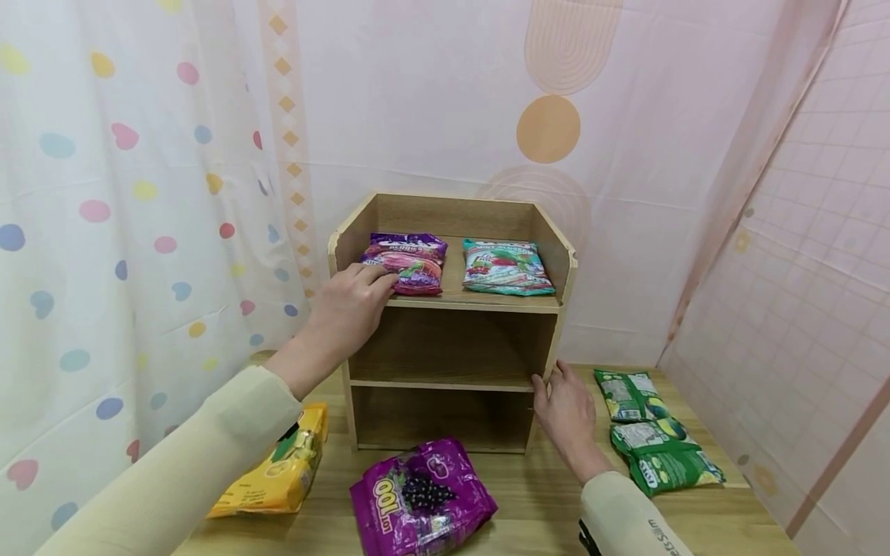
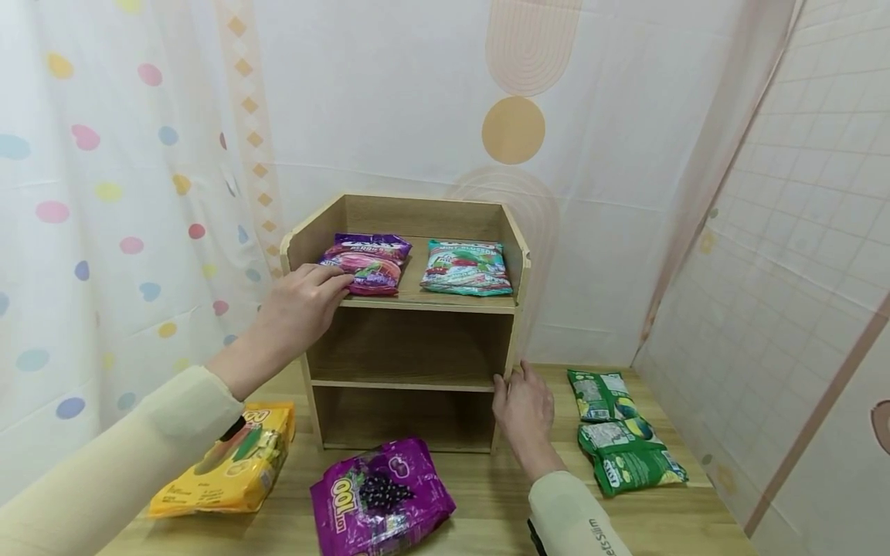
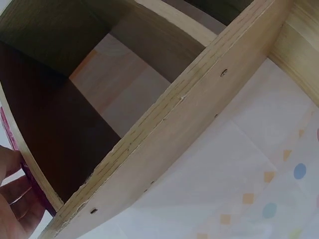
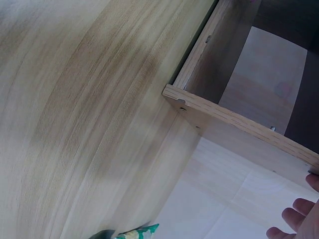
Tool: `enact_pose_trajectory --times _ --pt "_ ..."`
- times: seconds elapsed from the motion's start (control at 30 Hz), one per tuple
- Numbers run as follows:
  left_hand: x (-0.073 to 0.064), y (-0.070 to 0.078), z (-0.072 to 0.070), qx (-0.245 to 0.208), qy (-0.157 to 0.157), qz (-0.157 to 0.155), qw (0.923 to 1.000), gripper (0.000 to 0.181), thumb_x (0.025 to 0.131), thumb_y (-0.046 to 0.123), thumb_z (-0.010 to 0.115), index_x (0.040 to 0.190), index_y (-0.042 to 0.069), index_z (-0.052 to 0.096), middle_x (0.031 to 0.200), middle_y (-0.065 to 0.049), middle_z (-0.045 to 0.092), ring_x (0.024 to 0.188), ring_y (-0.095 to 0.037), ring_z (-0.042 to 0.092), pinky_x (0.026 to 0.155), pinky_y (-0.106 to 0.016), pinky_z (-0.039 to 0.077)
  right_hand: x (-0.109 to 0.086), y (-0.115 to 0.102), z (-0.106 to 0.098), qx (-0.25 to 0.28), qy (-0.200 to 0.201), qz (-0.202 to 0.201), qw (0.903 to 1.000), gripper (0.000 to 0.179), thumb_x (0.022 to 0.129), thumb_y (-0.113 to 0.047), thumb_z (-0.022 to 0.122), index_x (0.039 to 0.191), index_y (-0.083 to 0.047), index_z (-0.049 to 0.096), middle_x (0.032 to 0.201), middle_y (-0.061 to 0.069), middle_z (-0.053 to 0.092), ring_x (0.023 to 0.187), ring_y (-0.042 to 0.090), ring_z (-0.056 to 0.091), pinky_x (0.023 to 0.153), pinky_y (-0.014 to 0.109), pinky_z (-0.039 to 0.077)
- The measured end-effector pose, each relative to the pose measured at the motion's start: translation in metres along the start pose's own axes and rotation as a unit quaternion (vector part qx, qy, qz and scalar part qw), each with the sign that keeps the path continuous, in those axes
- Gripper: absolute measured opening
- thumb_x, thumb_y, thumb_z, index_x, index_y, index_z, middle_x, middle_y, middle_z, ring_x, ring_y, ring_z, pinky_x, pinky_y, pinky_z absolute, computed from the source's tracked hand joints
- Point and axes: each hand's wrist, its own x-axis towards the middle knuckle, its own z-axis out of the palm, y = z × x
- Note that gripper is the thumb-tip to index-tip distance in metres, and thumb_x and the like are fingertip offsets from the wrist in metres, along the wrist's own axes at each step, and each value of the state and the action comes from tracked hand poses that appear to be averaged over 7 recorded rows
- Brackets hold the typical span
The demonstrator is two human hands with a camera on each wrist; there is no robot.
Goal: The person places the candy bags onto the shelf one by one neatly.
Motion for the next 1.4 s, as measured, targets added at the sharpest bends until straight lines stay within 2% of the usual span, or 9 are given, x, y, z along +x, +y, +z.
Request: enact_pose_trajectory --times 0.2,0.37,0.63,1.07,1.4 --pt "-0.005 0.005 0.002 0.012 0.02 0.031 0.9992 0.025 0.089 0.013 0.073 0.107 -0.004 0.074 0.106 -0.021 0.067 0.095 -0.036 0.064 0.089 -0.047 0.053 -0.001 0.0 0.001 0.003 -0.001 0.002 1.0 0.037 0.1 -0.026 0.059 0.08 0.004 0.068 0.13 0.027 0.059 0.118 0.043 0.056 0.091 0.057 0.048" --pt "-0.008 0.011 0.004 0.036 -0.002 0.045 0.9983 0.036 0.091 0.027 0.071 0.113 -0.001 0.073 0.112 -0.023 0.065 0.099 -0.036 0.063 0.093 -0.045 0.052 -0.001 0.0 0.001 0.004 -0.001 0.005 1.0 0.037 0.1 -0.027 0.059 0.082 0.004 0.069 0.131 0.027 0.059 0.118 0.043 0.056 0.091 0.057 0.048" --pt "-0.008 0.015 0.008 0.041 -0.045 0.024 0.9979 0.048 0.095 0.041 0.063 0.12 0.0 0.07 0.118 -0.023 0.063 0.106 -0.036 0.061 0.097 -0.045 0.049 -0.001 -0.002 0.0 0.001 -0.002 0.009 1.0 0.038 0.1 -0.027 0.058 0.085 0.006 0.069 0.131 0.026 0.058 0.117 0.044 0.057 0.09 0.058 0.048" --pt "-0.006 0.014 0.013 -0.008 -0.071 -0.012 0.9974 0.052 0.094 0.043 0.065 0.121 -0.001 0.068 0.121 -0.023 0.06 0.11 -0.038 0.058 0.098 -0.048 0.047 -0.001 -0.002 -0.001 0.0 -0.003 0.012 0.9999 0.038 0.099 -0.027 0.058 0.091 0.008 0.07 0.131 0.027 0.058 0.117 0.044 0.057 0.09 0.058 0.048" --pt "-0.004 0.01 0.016 -0.023 -0.085 -0.025 0.9958 0.053 0.096 0.044 0.063 0.122 -0.002 0.067 0.123 -0.025 0.06 0.112 -0.039 0.057 0.101 -0.049 0.046 -0.001 -0.003 -0.001 0.001 -0.007 0.013 0.9999 0.039 0.1 -0.028 0.057 0.091 0.008 0.069 0.131 0.027 0.058 0.117 0.044 0.056 0.09 0.058 0.047"
